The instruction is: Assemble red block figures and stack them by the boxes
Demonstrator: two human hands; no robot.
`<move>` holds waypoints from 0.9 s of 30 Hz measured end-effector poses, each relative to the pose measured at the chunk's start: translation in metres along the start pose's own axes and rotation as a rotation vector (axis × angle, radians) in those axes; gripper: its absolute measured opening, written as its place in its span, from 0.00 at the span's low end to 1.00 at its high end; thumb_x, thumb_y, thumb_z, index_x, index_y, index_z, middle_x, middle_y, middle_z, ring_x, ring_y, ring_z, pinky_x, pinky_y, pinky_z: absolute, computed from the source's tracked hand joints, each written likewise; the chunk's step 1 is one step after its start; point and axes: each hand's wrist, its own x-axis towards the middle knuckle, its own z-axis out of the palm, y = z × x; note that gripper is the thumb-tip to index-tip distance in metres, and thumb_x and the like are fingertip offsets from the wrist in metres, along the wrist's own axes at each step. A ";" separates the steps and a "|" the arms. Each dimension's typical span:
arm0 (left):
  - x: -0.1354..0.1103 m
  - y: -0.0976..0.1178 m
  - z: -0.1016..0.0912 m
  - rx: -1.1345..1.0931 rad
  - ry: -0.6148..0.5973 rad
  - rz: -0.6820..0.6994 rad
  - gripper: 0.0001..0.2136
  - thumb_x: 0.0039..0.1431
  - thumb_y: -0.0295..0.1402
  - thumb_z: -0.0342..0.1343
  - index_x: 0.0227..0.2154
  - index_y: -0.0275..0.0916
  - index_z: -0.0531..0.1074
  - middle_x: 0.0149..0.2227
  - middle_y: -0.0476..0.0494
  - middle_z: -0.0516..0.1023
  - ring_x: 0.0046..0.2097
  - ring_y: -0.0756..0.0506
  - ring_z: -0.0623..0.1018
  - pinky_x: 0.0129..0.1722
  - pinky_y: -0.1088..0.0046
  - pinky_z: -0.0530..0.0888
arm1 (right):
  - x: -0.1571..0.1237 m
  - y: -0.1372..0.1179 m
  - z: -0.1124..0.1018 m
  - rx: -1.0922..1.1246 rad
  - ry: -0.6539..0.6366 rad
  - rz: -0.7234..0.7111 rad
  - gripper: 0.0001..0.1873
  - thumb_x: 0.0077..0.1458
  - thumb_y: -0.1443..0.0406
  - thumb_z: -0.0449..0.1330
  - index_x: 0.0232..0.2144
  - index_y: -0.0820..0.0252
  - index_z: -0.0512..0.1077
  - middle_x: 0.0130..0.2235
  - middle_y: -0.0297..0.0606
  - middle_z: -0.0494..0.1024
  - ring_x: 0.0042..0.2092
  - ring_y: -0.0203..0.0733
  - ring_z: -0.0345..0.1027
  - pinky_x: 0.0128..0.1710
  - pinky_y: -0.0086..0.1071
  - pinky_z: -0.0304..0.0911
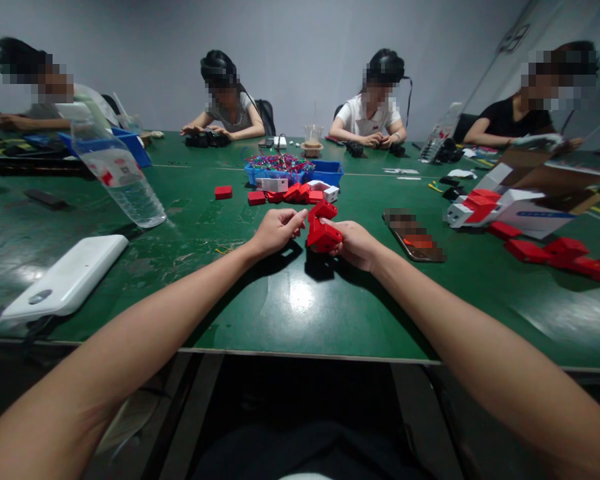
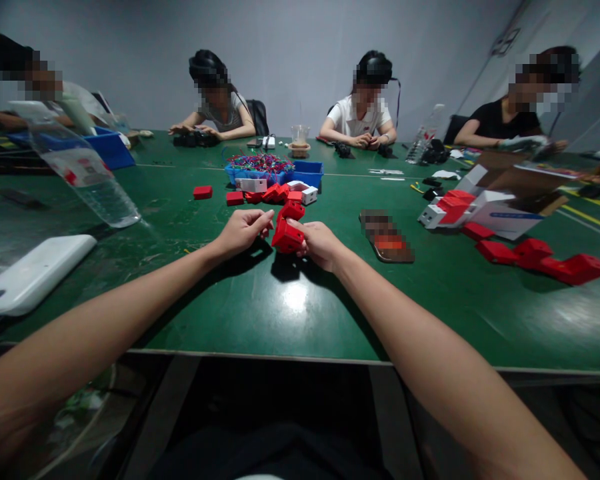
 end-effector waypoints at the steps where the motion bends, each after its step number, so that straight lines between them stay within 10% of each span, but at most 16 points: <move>1: 0.000 -0.001 0.000 0.000 -0.003 -0.001 0.23 0.58 0.52 0.52 0.22 0.35 0.71 0.19 0.50 0.69 0.22 0.53 0.68 0.24 0.77 0.66 | 0.000 0.000 0.000 0.013 0.018 0.022 0.12 0.50 0.61 0.65 0.25 0.64 0.71 0.19 0.35 0.72 0.20 0.33 0.64 0.17 0.24 0.53; 15: -0.002 -0.001 0.001 -0.033 -0.232 -0.064 0.27 0.54 0.59 0.53 0.25 0.34 0.70 0.21 0.49 0.70 0.24 0.53 0.69 0.25 0.77 0.65 | 0.004 0.006 0.000 0.068 -0.022 -0.052 0.09 0.50 0.64 0.68 0.29 0.62 0.72 0.27 0.37 0.78 0.24 0.32 0.69 0.21 0.24 0.63; 27: 0.000 -0.008 0.000 -0.051 -0.202 -0.024 0.23 0.55 0.54 0.54 0.27 0.34 0.70 0.23 0.50 0.70 0.25 0.53 0.69 0.27 0.77 0.67 | 0.001 0.004 0.003 0.000 -0.027 -0.056 0.10 0.51 0.62 0.67 0.30 0.63 0.73 0.27 0.39 0.78 0.22 0.32 0.69 0.19 0.23 0.63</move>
